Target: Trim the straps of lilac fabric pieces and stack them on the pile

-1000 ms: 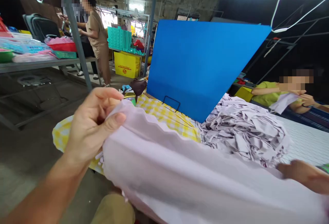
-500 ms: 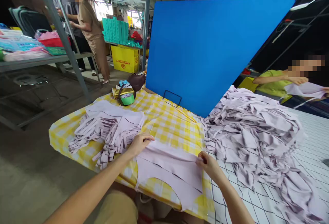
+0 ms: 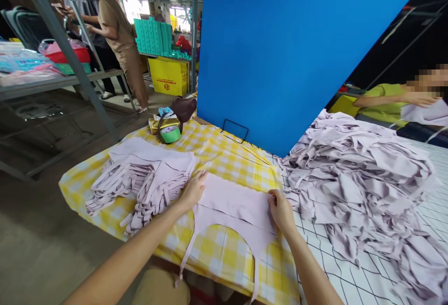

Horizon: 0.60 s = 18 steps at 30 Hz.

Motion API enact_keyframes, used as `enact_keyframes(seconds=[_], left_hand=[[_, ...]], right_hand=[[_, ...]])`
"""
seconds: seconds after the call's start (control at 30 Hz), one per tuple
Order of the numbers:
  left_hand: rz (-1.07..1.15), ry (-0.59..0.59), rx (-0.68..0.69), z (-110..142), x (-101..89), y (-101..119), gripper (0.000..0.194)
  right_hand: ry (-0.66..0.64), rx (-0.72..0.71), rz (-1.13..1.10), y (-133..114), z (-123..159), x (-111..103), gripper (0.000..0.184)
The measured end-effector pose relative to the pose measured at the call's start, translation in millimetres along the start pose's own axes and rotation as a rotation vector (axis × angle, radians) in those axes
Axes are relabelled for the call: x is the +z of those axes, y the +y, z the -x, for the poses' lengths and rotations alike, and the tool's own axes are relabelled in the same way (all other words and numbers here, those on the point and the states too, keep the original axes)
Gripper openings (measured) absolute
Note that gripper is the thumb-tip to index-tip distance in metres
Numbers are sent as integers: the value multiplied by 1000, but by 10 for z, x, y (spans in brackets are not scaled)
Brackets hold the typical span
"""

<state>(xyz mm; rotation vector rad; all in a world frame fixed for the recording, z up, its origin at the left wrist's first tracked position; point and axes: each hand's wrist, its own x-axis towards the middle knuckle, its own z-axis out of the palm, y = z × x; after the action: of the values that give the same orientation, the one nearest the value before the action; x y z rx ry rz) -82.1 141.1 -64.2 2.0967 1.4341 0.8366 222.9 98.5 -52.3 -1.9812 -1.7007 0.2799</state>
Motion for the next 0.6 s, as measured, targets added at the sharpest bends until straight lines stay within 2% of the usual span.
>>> enact_keyframes(seconds=[0.13, 0.27, 0.37, 0.43, 0.5, 0.6], left_hand=[[-72, 0, -1, -20, -59, -45, 64], [-266, 28, 30, 124, -2, 38, 59], [-334, -163, 168, 331, 63, 129, 54], [-335, -313, 214, 453, 64, 168, 52], [-336, -389, 193, 533, 30, 192, 51], [-345, -427, 142, 590, -24, 249, 52]], right_hand=[[44, -36, 67, -15, -12, 9, 32], [101, -116, 167, -114, 176, 93, 40], [-8, -293, 299, -102, 434, 208, 44], [-114, -331, 357, -21, 600, 232, 46], [-131, -279, 366, 69, 753, 162, 50], [-61, -149, 266, 81, 1040, -106, 52]])
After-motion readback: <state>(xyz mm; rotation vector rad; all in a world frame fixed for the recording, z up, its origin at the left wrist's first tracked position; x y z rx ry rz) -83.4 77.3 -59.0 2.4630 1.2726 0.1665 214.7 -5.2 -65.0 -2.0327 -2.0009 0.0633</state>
